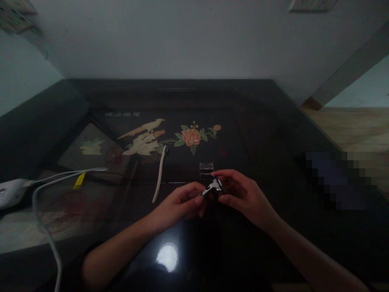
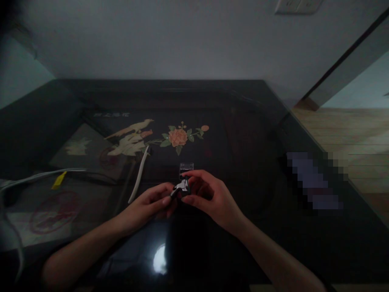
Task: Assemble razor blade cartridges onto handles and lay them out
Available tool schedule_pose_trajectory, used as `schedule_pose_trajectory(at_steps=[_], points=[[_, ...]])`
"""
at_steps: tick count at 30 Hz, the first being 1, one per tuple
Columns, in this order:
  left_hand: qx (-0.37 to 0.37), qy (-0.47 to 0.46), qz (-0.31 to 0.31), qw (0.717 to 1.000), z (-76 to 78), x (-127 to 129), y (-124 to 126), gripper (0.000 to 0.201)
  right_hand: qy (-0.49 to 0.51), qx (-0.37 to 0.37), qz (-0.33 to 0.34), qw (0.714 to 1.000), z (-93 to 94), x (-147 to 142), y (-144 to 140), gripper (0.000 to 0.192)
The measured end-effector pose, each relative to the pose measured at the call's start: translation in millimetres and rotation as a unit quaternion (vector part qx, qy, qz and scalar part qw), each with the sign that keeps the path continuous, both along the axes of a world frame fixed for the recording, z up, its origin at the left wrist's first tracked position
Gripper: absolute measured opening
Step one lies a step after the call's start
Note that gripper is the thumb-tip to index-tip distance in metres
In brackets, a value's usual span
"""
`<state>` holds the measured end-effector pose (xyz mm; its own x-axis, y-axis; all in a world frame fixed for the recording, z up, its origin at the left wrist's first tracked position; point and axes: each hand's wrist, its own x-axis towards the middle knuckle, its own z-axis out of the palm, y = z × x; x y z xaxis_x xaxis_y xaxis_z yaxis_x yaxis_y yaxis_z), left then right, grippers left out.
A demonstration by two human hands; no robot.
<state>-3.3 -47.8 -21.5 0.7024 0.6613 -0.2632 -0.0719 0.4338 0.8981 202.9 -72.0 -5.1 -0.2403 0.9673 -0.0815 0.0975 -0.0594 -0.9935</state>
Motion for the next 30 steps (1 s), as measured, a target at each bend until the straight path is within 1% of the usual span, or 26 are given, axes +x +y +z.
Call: schedule_pose_trajectory(at_steps=[3,5,7,10,15,17,19,22,27,30], points=[[-0.047,-0.020,-0.006,0.999,-1.2,-2,-1,0.052,0.045,-0.001,0.013,0.999,3.3,-3,-3,0.041],[-0.089,-0.035,-0.037,0.995,-3.5,-3,-1,0.058,0.065,-0.001,0.028,0.998,4.4,-5,-4,0.043],[-0.120,-0.045,-0.066,0.990,-6.0,-4,-2,0.061,0.069,-0.001,0.039,0.997,4.6,-6,-6,0.046],[-0.126,-0.055,-0.072,0.988,-7.5,-5,-3,0.059,0.064,-0.004,0.043,0.997,5.0,-8,-8,0.047],[-0.115,-0.051,-0.068,0.990,-4.4,-4,-3,0.057,0.030,0.000,0.035,0.999,7.3,-10,-11,0.050],[-0.109,-0.042,-0.054,0.992,-3.8,-3,-3,0.054,0.013,0.004,0.026,1.000,7.2,-11,-11,0.047],[-0.094,-0.039,-0.017,0.995,-4.1,-1,-4,0.046,0.002,0.006,0.010,1.000,5.9,-11,-10,0.042],[-0.051,-0.044,0.042,0.997,-5.5,1,-6,0.035,-0.012,0.005,-0.024,1.000,2.5,-9,-7,0.036],[0.034,-0.020,0.082,0.996,-7.6,2,-9,0.044,-0.014,0.004,-0.047,0.999,-2.4,-7,-2,0.032],[0.036,-0.008,0.109,0.993,-6.9,2,-9,0.043,-0.013,0.000,-0.054,0.998,-4.0,-8,-1,0.031]])
